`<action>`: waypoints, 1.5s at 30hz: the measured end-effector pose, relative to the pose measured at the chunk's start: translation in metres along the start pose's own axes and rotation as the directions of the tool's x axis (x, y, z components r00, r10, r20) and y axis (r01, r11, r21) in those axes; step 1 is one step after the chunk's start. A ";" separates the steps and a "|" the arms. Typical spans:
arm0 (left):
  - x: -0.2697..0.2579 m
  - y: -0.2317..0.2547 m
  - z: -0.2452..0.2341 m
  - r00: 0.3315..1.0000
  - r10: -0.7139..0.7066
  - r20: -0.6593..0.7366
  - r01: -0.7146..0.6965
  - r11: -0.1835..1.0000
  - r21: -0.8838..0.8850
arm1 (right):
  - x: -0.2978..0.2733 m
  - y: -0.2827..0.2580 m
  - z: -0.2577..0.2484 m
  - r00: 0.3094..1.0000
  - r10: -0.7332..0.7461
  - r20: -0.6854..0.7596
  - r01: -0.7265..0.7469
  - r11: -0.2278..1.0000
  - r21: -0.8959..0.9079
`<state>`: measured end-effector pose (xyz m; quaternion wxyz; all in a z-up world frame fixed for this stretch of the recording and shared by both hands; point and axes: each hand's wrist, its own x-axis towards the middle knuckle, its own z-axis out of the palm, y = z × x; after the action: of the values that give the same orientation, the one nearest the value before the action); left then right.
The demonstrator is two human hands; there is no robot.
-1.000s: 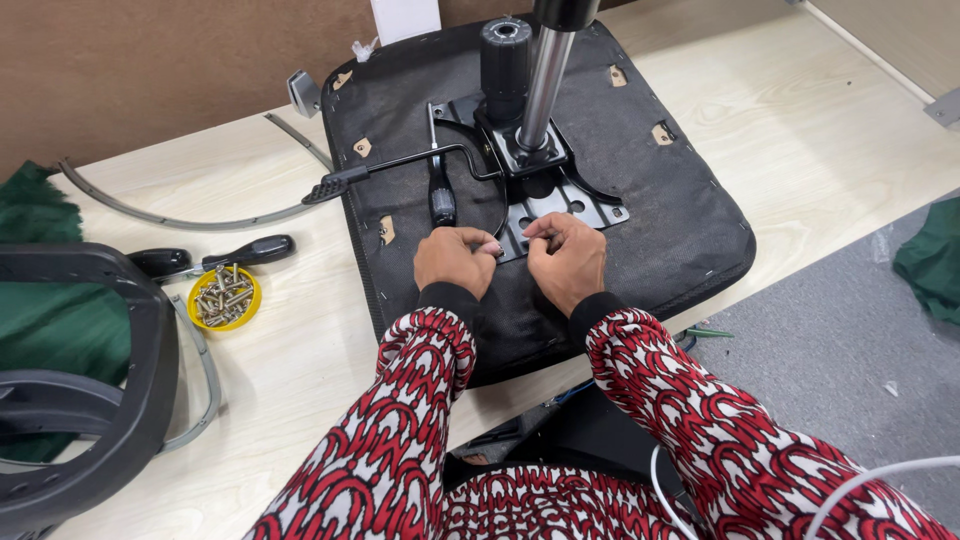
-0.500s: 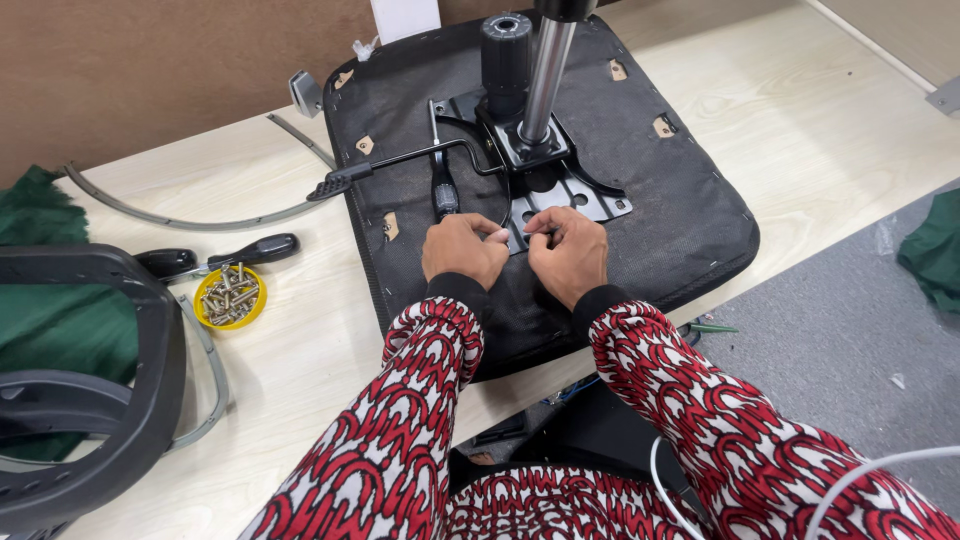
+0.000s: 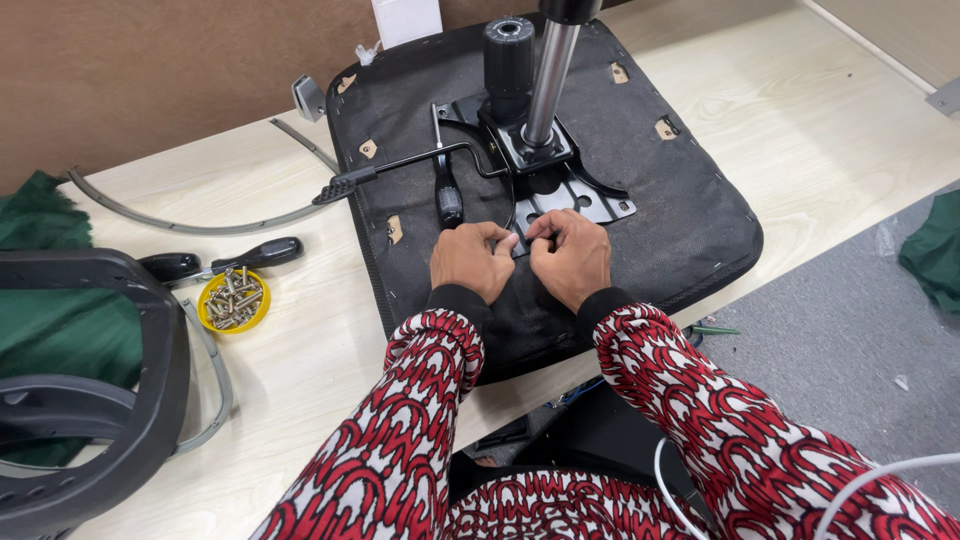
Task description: The person attaches a metal chair base to an upside-down chair seat using screws and a screwdriver. They align the base, insert screws into the holes, and tighten them to secure the connection.
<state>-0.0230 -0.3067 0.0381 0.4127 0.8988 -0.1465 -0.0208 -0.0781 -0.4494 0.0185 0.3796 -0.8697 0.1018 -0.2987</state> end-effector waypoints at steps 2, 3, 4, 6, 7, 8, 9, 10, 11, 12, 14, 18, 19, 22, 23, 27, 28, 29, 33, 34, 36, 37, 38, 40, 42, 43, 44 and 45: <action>-0.002 0.001 -0.001 1.000 0.001 0.005 -0.001 1.000 0.006 | 0.000 -0.001 0.000 1.000 0.008 0.003 -0.008 1.000 0.003; -0.003 0.001 -0.001 1.000 0.002 0.008 -0.002 1.000 0.010 | -0.001 -0.001 0.000 1.000 0.013 0.004 -0.013 1.000 0.004; -0.004 0.002 -0.001 1.000 0.011 0.005 -0.011 1.000 0.020 | 0.000 -0.001 -0.001 1.000 0.012 0.005 -0.012 1.000 0.005; -0.006 0.003 -0.001 1.000 0.026 -0.002 -0.026 0.999 0.040 | 0.000 -0.002 -0.001 1.000 0.010 0.008 -0.010 1.000 0.007; -0.006 0.003 -0.001 1.000 0.026 -0.009 -0.026 0.999 0.040 | 0.000 -0.002 0.000 1.000 0.011 0.010 -0.011 1.000 -0.001; -0.006 0.004 0.001 1.000 0.027 -0.016 -0.026 0.999 0.040 | 0.000 -0.002 0.000 1.000 0.013 0.011 -0.013 1.000 -0.010; -0.006 0.004 0.002 0.999 0.027 -0.023 -0.026 0.999 0.039 | 0.000 -0.002 -0.001 1.000 0.015 0.013 -0.014 1.000 -0.019; -0.006 0.003 0.003 0.999 0.031 -0.015 -0.030 0.999 0.028 | 0.000 -0.002 -0.001 1.000 0.020 0.017 -0.019 1.000 -0.020; -0.005 0.002 0.004 0.999 0.035 -0.007 -0.035 0.999 0.017 | 0.000 -0.002 -0.001 0.999 0.024 0.020 -0.024 0.999 -0.022; -0.004 0.001 0.004 0.999 0.039 0.000 -0.039 0.999 0.007 | 0.000 -0.003 -0.001 0.999 0.029 0.024 -0.029 0.999 -0.022; -0.003 -0.003 0.004 0.995 0.096 -0.012 -0.096 0.995 -0.002 | 0.000 -0.003 0.000 0.999 0.036 0.024 -0.035 0.999 -0.021; 0.000 -0.006 0.005 0.994 0.096 0.046 -0.095 0.995 -0.025 | 0.000 -0.001 0.001 1.000 0.021 0.022 -0.020 0.999 -0.025; 0.000 -0.005 0.003 0.992 0.118 0.053 -0.116 0.992 -0.040 | 0.000 -0.001 0.001 1.000 0.016 0.020 -0.016 1.000 -0.026; 0.001 -0.002 -0.006 0.988 0.130 0.089 -0.126 0.991 -0.055 | 0.000 -0.001 0.001 1.000 0.011 0.023 -0.010 1.000 -0.027; 0.001 -0.001 -0.009 0.989 0.097 0.111 -0.094 0.995 -0.039 | 0.000 -0.001 0.001 0.999 0.016 0.027 -0.015 0.999 -0.028; -0.003 0.006 -0.012 0.995 -0.068 0.071 0.070 0.997 -0.022 | -0.001 -0.001 0.001 0.999 0.021 0.025 -0.021 1.000 -0.014; -0.004 0.006 -0.011 0.997 -0.063 0.053 0.063 0.998 -0.008 | -0.001 -0.001 0.001 1.000 0.022 0.022 -0.022 1.000 -0.015; -0.005 0.007 -0.008 0.998 -0.057 0.034 0.057 0.998 0.005 | -0.001 -0.002 0.001 1.000 0.023 0.019 -0.023 1.000 -0.016; -0.004 -0.001 0.005 1.000 0.012 -0.007 -0.012 0.999 0.030 | -0.001 -0.003 0.000 1.000 -0.011 0.011 0.011 0.999 -0.034; -0.002 -0.004 0.008 0.999 0.036 -0.010 -0.036 0.999 0.019 | -0.001 -0.004 -0.001 1.000 -0.010 0.019 0.011 0.999 -0.037; 0.001 -0.011 0.010 0.996 0.083 -0.019 -0.083 0.997 -0.006 | -0.001 -0.006 -0.003 0.999 -0.013 0.039 0.014 0.999 -0.044; 0.004 -0.015 0.009 0.995 0.099 0.015 -0.099 0.995 -0.029 | -0.002 -0.007 -0.004 0.999 -0.018 0.043 0.019 1.000 -0.025; 0.007 -0.019 0.008 0.992 0.116 0.047 -0.113 0.992 -0.054 | -0.002 -0.007 -0.005 0.999 -0.025 0.047 0.025 1.000 -0.006; 0.009 -0.022 0.009 0.995 0.090 0.038 -0.082 0.979 -0.184 | -0.003 -0.009 -0.007 0.998 0.000 0.060 -0.003 0.999 0.048; 0.007 -0.023 0.014 1.000 -0.007 -0.027 -0.004 0.919 -0.395 | -0.004 -0.009 -0.008 0.995 0.064 0.083 -0.073 0.991 0.114; 0.007 -0.022 0.017 0.990 -0.144 0.013 0.126 0.819 -0.559 | -0.005 -0.008 -0.009 0.994 0.072 0.076 -0.083 0.986 0.145; 0.006 -0.020 0.022 0.960 -0.268 0.077 0.244 0.675 -0.697 | -0.006 -0.007 -0.009 0.994 0.081 0.071 -0.093 0.980 0.176; 0.005 -0.020 0.026 0.914 -0.373 0.162 0.343 0.492 -0.800 | -0.007 -0.006 -0.010 0.994 0.090 0.066 -0.102 0.973 0.207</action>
<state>-0.0176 -0.3149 0.0069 0.7674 0.6172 0.0760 -0.1562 -0.0901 -0.4480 0.0249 0.4864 -0.8267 0.1009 -0.2642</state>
